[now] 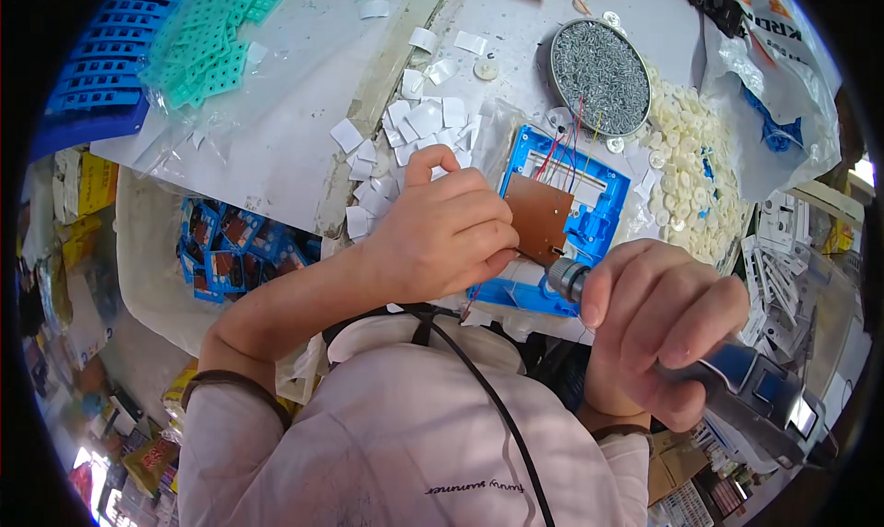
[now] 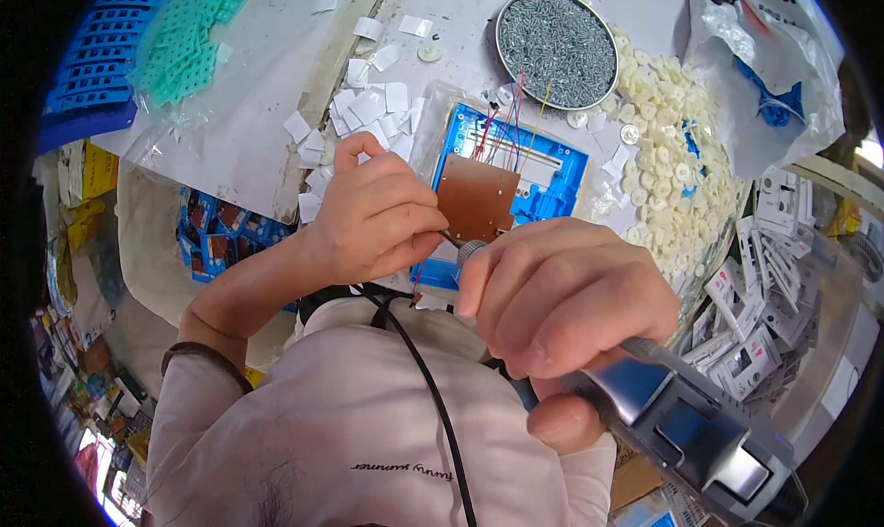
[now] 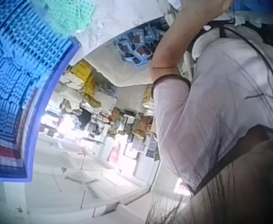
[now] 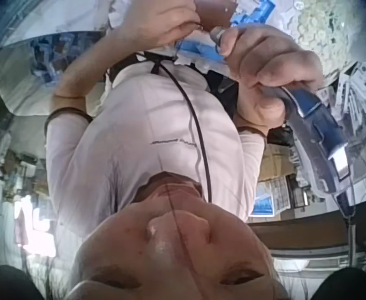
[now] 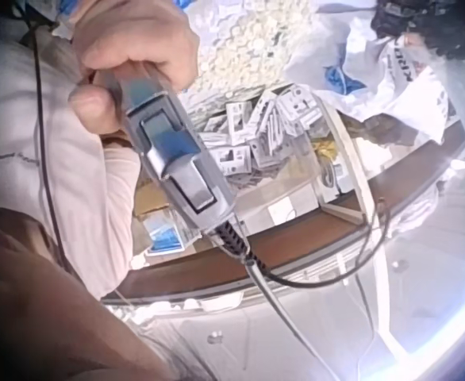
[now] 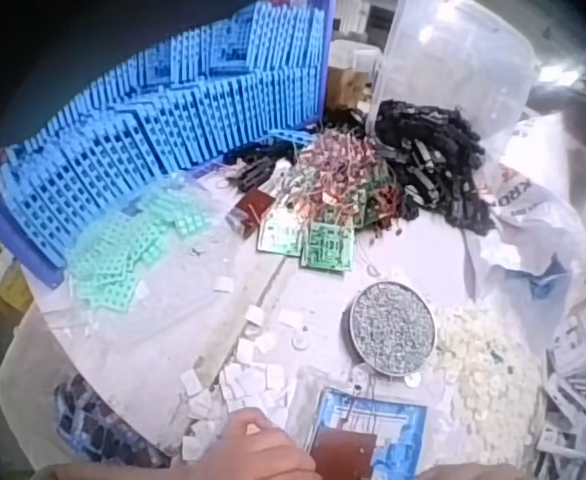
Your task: Assembling a blue electronic device by inserting a circuit board into a plastic frame and connecting wires.
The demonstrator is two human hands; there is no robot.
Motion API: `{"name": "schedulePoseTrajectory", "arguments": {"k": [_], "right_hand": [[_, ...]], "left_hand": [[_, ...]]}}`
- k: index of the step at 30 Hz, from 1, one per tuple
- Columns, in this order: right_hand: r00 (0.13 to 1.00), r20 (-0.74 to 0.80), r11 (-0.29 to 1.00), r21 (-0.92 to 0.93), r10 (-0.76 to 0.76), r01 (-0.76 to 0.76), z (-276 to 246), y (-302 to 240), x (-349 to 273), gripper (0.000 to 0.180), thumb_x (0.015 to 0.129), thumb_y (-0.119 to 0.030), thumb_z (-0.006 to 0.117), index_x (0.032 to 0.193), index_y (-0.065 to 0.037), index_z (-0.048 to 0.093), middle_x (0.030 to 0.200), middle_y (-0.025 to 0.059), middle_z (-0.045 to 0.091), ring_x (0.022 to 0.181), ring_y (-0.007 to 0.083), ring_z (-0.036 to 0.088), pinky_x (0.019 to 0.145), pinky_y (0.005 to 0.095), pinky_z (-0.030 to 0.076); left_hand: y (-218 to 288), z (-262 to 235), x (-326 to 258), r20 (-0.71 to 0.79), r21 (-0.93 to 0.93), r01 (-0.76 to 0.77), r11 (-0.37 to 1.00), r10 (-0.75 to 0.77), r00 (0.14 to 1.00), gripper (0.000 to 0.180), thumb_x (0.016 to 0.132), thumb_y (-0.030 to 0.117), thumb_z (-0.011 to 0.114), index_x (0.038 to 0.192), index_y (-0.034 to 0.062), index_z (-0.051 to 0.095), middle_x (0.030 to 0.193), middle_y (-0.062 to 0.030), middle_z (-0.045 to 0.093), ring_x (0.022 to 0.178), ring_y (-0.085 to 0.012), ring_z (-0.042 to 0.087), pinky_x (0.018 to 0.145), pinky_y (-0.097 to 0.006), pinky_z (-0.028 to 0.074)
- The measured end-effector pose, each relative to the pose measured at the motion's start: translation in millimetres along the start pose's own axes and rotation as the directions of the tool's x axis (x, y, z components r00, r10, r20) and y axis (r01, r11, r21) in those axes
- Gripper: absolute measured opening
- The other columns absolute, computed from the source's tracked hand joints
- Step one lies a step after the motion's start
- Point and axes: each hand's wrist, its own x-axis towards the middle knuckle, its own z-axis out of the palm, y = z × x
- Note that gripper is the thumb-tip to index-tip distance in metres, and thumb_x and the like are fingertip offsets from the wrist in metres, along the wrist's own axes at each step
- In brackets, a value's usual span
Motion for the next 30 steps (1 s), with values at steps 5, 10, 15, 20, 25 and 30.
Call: {"name": "schedulePoseTrajectory", "arguments": {"k": [5,10,15,20,25,30], "right_hand": [[1.0,-0.027,1.0,-0.007,0.009,-0.009,3.5,-0.2,1.9,0.034,0.086,-0.039,0.079,0.087,-0.016,0.054,0.059,-0.0054,0.058,0.047,0.0096,0.053,0.059,0.0298,0.053],[0.996,-0.087,0.998,-0.049,0.028,-0.032,7.4,3.2,3.3,0.031,0.088,-0.036,0.076,0.09,-0.016,0.053,0.06,-0.0048,0.056,0.049,0.0111,0.052,0.06,0.0315,0.051],[0.994,-0.081,0.996,-0.053,0.072,-0.076,-6.2,16.1,8.7,0.036,0.092,-0.031,0.076,0.099,-0.007,0.05,0.072,0.0045,0.057,0.064,0.0172,0.053,0.073,0.0388,0.048],[0.989,-0.083,0.991,-0.032,0.125,-0.128,1.4,23.8,12.0,0.032,0.092,-0.022,0.075,0.098,-0.004,0.049,0.074,0.007,0.056,0.068,0.0166,0.051,0.076,0.0384,0.048],[0.997,-0.009,0.993,-0.088,0.074,-0.075,-1.0,35.2,16.2,0.023,0.085,-0.003,0.074,0.093,-0.002,0.051,0.076,0.0092,0.058,0.069,0.0175,0.055,0.076,0.0362,0.051],[0.99,-0.058,0.957,-0.254,0.132,-0.142,6.8,35.5,18.7,0.035,0.092,-0.031,0.076,0.089,-0.01,0.047,0.063,0.0012,0.053,0.054,0.0138,0.05,0.065,0.0363,0.048]], "left_hand": [[-2.6,-2.4,0.2,-0.017,0.025,-0.032,0.999,0.032,0.999,0.03,0.068,0.014,0.085,0.094,0.014,0.069,0.091,0.0028,0.065,0.078,-0.0177,0.06,0.084,-0.043,0.033],[-3.6,-4.5,-0.2,-0.018,0.122,0.003,0.992,-0.001,1.0,0.033,0.066,0.019,0.086,0.095,0.015,0.07,0.095,0.004,0.065,0.085,-0.0169,0.06,0.085,-0.044,0.032],[5.5,-10.5,-6.3,0.049,0.129,0.017,0.992,-0.023,0.999,0.031,0.066,0.025,0.084,0.093,0.0157,0.073,0.102,0.0064,0.065,0.097,-0.0165,0.058,0.088,-0.048,0.032],[4.3,-2.3,-11.1,0.089,0.219,-0.027,0.975,0.008,0.996,0.023,0.069,0.024,0.081,0.09,0.0154,0.075,0.102,0.0074,0.065,0.097,-0.0172,0.059,0.089,-0.049,0.031],[6.2,-1.5,-9.9,0.075,0.25,-0.041,0.967,0.023,0.997,0.017,0.073,0.026,0.079,0.082,0.0142,0.072,0.099,0.0072,0.067,0.1,-0.0151,0.058,0.095,-0.047,0.032],[10.2,-1.9,-10.2,0.139,0.229,-0.021,0.973,-0.011,0.99,0.018,0.072,0.025,0.079,0.081,0.0131,0.069,0.099,0.0047,0.065,0.101,-0.017,0.056,0.095,-0.047,0.033]]}}
